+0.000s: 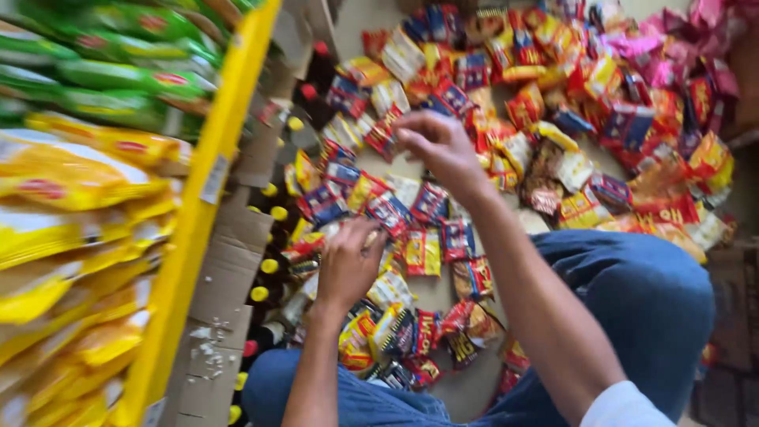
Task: Shelving packets of instant noodles from a pile on the floor onto store shelves.
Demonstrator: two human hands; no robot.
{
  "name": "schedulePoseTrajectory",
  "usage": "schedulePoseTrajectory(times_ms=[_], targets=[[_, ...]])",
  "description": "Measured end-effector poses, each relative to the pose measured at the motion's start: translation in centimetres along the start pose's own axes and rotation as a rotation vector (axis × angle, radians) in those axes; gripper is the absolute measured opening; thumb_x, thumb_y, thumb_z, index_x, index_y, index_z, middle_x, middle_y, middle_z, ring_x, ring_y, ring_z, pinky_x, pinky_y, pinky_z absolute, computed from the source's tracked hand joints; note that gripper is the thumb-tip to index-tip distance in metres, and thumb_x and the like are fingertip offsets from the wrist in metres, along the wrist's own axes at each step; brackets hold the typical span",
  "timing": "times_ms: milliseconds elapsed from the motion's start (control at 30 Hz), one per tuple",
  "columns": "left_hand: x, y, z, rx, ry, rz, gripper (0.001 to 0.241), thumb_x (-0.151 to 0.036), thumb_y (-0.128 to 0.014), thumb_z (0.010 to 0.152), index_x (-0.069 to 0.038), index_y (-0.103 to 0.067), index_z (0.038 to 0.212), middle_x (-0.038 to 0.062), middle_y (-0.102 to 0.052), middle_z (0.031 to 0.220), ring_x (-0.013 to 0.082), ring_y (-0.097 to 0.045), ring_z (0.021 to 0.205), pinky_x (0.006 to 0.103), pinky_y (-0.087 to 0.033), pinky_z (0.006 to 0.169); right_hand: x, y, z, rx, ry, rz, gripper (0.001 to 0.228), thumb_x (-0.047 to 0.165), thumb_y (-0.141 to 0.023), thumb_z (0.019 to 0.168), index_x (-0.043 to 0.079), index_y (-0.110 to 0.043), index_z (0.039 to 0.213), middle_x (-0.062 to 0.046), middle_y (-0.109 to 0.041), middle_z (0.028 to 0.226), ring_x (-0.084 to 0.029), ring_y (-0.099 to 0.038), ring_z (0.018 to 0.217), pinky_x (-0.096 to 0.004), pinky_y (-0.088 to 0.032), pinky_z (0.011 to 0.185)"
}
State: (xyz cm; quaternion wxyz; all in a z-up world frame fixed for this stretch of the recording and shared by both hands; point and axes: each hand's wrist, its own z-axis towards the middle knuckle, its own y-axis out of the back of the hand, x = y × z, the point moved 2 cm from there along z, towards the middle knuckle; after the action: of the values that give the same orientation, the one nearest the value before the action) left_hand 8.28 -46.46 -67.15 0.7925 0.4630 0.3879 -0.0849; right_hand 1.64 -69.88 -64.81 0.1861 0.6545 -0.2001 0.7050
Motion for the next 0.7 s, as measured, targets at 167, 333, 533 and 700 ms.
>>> schedulePoseTrajectory(times_ms=[167, 333, 533, 700], targets=[[10.9, -7.2, -8.0, 0.226, 0.362, -0.068, 0.032, -0.03, -0.063, 0.096, -0.006, -0.072, 0.116, 0.019, -0.07, 0.12, 0.0389, -0.067, 0.11, 0.0463, -0.054, 0.093, -21.8, 3.2, -5.0, -0.235, -0.41, 0.014, 0.028, 0.026, -0.073, 0.097, 0.004, -0.075, 0.115, -0.002, -0.07, 0.092, -0.01, -0.063, 0.08, -0.026, -0.054, 0.069], [11.2, -6.7, -7.9, 0.37, 0.58, 0.115, 0.04, -0.038, -0.061, 0.096, -0.011, -0.07, 0.124, 0.02, -0.07, 0.116, 0.0407, -0.065, 0.108, 0.0498, -0.052, 0.091, -41.6, 3.1, -15.3, -0.312, -0.746, 0.228, 0.023, 0.02, -0.065, 0.102, 0.002, -0.076, 0.11, -0.008, -0.073, 0.092, -0.016, -0.067, 0.077, -0.03, -0.053, 0.068], [14.7, -8.4, -9.3, 0.18, 0.639, 0.12, 0.038, -0.039, -0.063, 0.094, -0.008, -0.072, 0.114, 0.019, -0.072, 0.114, 0.0402, -0.067, 0.107, 0.0499, -0.053, 0.09, -37.4, -4.5, -15.8, -0.383, -0.627, 0.05, 0.022, 0.019, -0.068, 0.093, 0.011, -0.076, 0.111, 0.003, -0.077, 0.099, -0.007, -0.071, 0.086, -0.023, -0.057, 0.073], [14.7, -8.5, -9.3, 0.224, 0.737, 0.122, 0.038, -0.039, -0.064, 0.093, -0.008, -0.073, 0.112, 0.018, -0.072, 0.113, 0.0398, -0.067, 0.106, 0.0499, -0.053, 0.089, -44.3, -8.7, -12.8, -0.394, -0.56, -0.033, 0.026, 0.019, -0.083, 0.086, 0.007, -0.061, 0.092, 0.001, -0.06, 0.078, -0.009, -0.055, 0.07, -0.027, -0.047, 0.06]])
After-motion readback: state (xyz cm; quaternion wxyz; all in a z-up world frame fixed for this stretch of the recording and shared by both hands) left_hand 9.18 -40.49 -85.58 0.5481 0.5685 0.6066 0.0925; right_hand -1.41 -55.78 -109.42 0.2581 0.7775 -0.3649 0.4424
